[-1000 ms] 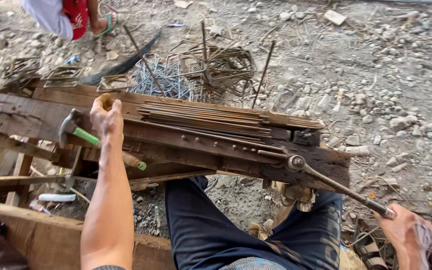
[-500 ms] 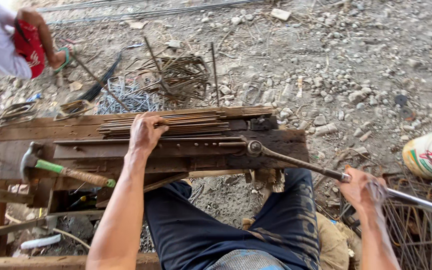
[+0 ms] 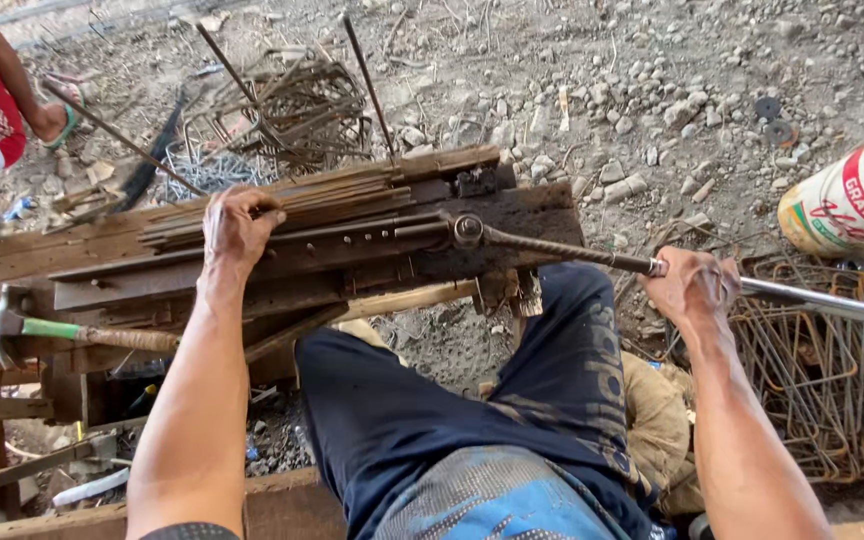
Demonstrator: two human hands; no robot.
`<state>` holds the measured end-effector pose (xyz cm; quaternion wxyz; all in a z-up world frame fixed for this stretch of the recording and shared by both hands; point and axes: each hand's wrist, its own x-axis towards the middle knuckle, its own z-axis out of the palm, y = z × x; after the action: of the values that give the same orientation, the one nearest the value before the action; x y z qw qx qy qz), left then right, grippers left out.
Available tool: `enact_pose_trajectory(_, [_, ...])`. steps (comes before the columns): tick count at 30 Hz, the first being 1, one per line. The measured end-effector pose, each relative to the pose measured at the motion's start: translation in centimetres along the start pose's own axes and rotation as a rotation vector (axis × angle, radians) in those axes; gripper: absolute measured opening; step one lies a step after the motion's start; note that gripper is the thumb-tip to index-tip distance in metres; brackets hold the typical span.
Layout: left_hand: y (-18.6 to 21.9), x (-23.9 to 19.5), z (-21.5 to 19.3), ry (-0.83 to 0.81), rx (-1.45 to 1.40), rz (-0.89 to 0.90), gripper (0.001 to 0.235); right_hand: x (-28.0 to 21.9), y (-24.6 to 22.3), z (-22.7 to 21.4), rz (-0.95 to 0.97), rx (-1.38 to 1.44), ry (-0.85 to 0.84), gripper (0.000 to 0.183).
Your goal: The person uses a manual bending machine to shape thin metal rods into U-shaped stirrups. They repeatedly insert rods into the jig, rotate a crank to bend them, and remove the finished pieces.
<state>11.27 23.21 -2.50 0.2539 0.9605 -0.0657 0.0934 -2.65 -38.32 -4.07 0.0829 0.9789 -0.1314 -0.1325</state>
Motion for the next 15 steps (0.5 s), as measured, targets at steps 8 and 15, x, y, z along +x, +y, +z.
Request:
enact_pose_trajectory(8, [-2.9, 0.9, 1.4, -0.007, 0.047, 0.057, 0.012, -1.8, -1.1, -1.7, 0.116, 0.196, 0.122, 0.023])
enact_pose_trajectory(15, [-3.5, 0.7, 1.8, -0.009, 0.033, 0.064, 0.011, -6.2, -2.8, -8.2, 0.098, 0.35, 0.082, 0.038])
